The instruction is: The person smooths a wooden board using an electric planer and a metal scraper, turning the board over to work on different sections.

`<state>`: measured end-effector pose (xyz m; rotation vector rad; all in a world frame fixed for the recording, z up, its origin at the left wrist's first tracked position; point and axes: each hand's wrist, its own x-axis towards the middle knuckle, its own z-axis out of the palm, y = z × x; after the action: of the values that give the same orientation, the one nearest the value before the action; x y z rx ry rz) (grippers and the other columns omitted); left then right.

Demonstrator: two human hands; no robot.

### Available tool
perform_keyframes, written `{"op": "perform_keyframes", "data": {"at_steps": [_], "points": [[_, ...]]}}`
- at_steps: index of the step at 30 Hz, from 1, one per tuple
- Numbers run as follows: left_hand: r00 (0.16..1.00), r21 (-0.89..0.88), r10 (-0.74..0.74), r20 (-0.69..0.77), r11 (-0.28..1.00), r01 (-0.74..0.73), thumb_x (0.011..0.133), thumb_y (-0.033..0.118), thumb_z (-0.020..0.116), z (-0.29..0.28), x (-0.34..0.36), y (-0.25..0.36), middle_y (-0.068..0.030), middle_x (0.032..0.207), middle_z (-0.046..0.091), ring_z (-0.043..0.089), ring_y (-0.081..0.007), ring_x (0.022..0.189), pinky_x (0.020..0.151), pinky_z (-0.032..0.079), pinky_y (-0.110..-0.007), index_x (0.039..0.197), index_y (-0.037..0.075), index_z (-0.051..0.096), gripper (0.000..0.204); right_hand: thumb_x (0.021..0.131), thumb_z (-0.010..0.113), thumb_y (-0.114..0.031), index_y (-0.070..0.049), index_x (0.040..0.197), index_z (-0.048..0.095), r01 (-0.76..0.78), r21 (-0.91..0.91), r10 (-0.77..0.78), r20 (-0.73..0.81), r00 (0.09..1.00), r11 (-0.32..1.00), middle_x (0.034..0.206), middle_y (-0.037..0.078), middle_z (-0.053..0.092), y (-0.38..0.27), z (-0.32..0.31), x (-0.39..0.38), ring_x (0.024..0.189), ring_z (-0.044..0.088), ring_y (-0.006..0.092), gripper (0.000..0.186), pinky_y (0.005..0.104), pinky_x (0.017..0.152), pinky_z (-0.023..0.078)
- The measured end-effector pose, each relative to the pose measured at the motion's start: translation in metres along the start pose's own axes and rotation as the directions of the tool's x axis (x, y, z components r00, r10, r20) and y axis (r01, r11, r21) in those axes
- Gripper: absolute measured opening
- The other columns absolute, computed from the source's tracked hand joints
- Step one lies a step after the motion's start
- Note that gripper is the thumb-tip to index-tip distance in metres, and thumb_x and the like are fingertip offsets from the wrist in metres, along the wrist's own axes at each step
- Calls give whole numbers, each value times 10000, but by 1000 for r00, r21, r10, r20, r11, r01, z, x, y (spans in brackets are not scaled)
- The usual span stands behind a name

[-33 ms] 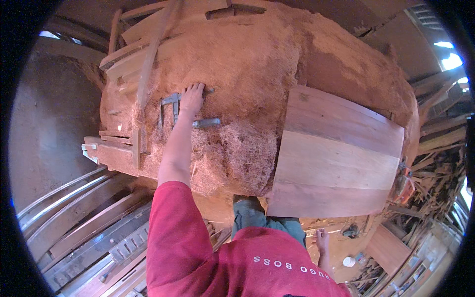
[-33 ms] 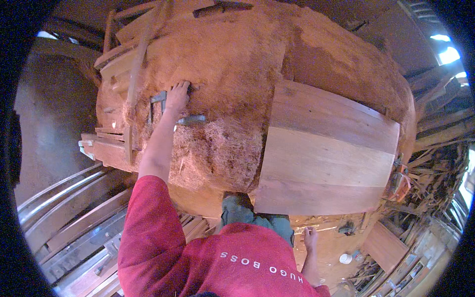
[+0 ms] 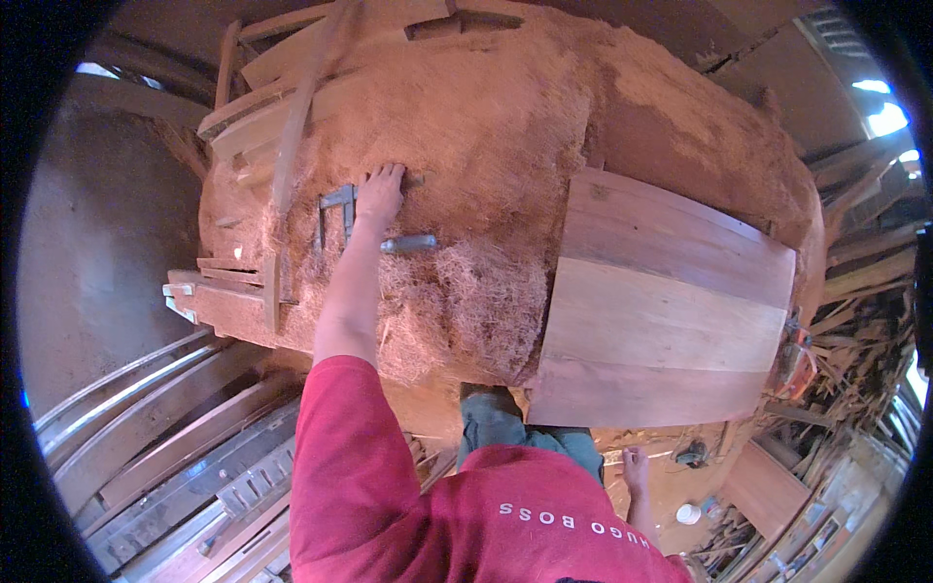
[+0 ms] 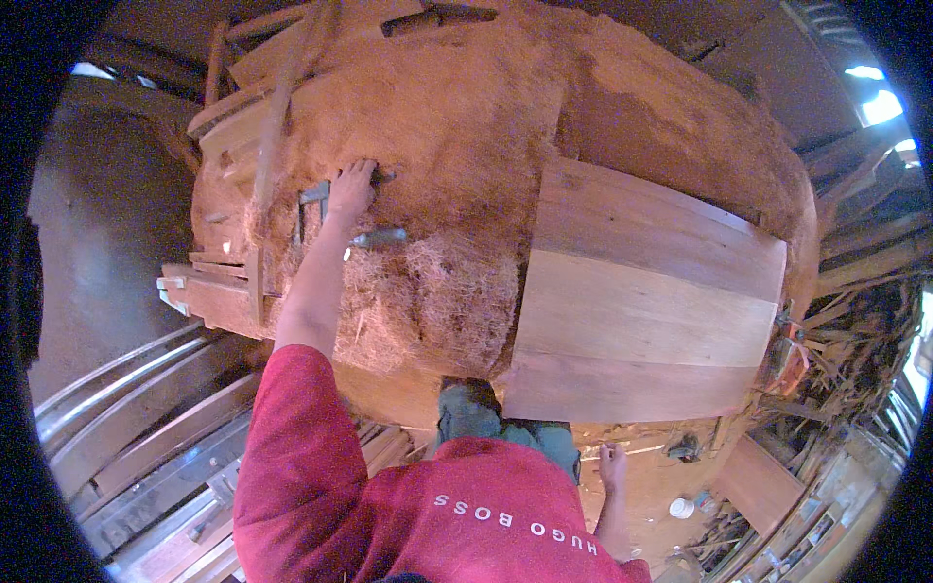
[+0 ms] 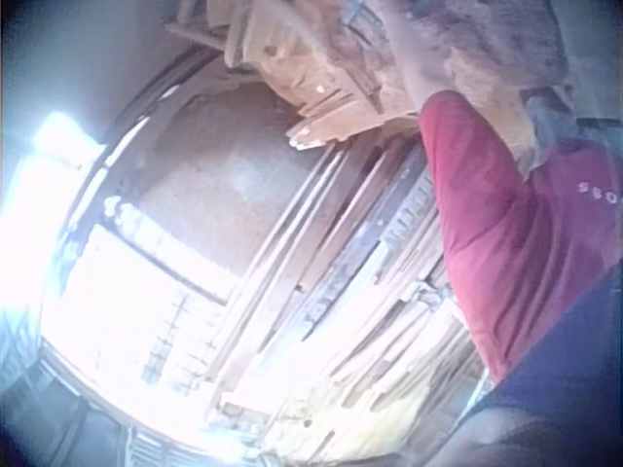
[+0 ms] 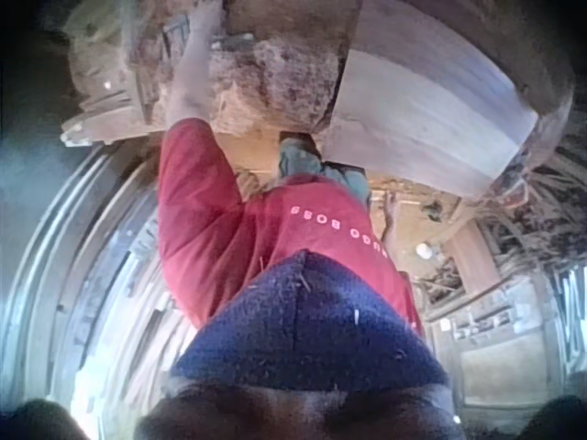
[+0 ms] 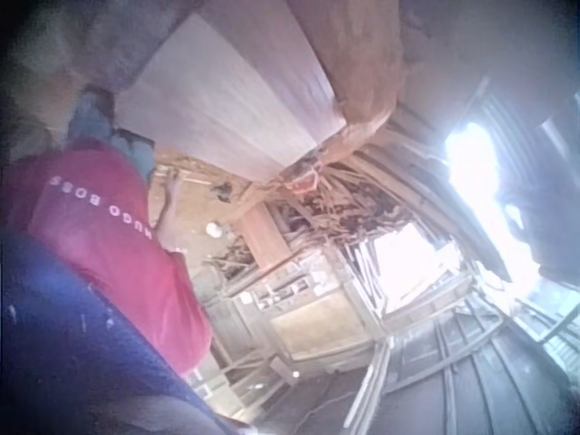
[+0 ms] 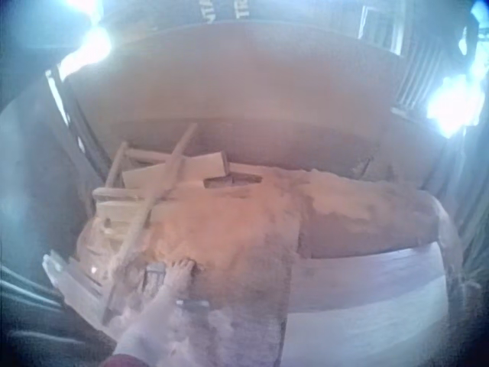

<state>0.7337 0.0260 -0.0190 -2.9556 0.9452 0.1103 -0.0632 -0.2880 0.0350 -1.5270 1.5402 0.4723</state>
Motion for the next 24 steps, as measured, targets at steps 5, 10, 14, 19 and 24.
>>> {"op": "perform_keyframes", "data": {"at_steps": [5,10,14,19,24], "points": [[985,52,44,164,997,-53,806,182,657,-8,14,-1,-75,1219,610,550,-273,1206,969,430,-467,1218,160,569,422,964,592,-156,13,1091,578,357,-79,-356,30,934,931,843,113,663,-30,17,22,699,674,165,212,298,556,565],[957,-248,196,213,958,-141,769,211,667,-27,-1,-19,-127,1225,604,595,-341,1148,934,493,-447,1230,129,566,479,977,588,-152,30,1078,592,432,-237,-441,18,897,870,848,116,672,-50,30,28,780,669,174,208,298,651,538],[976,-454,182,121,884,-109,772,184,684,-122,-33,-50,-153,1023,689,676,-289,954,811,541,-378,1051,79,675,299,980,586,-150,23,1115,603,437,26,-436,129,891,899,841,116,687,-136,56,7,786,665,162,220,310,675,535],[977,-860,-193,-93,510,19,879,55,596,-210,-66,-75,-33,693,678,630,-106,640,606,514,-274,869,6,743,155,936,650,-248,24,1091,634,663,-242,-600,288,746,709,904,169,696,-250,91,5,842,678,246,314,364,758,528],[900,-950,-381,-213,297,-99,872,17,592,-270,-71,-22,-7,676,643,563,-63,563,512,446,-222,875,19,757,165,915,689,-339,-3,1166,632,800,-43,-777,210,593,599,1026,171,700,-446,114,-31,906,676,241,423,362,775,525]]}}
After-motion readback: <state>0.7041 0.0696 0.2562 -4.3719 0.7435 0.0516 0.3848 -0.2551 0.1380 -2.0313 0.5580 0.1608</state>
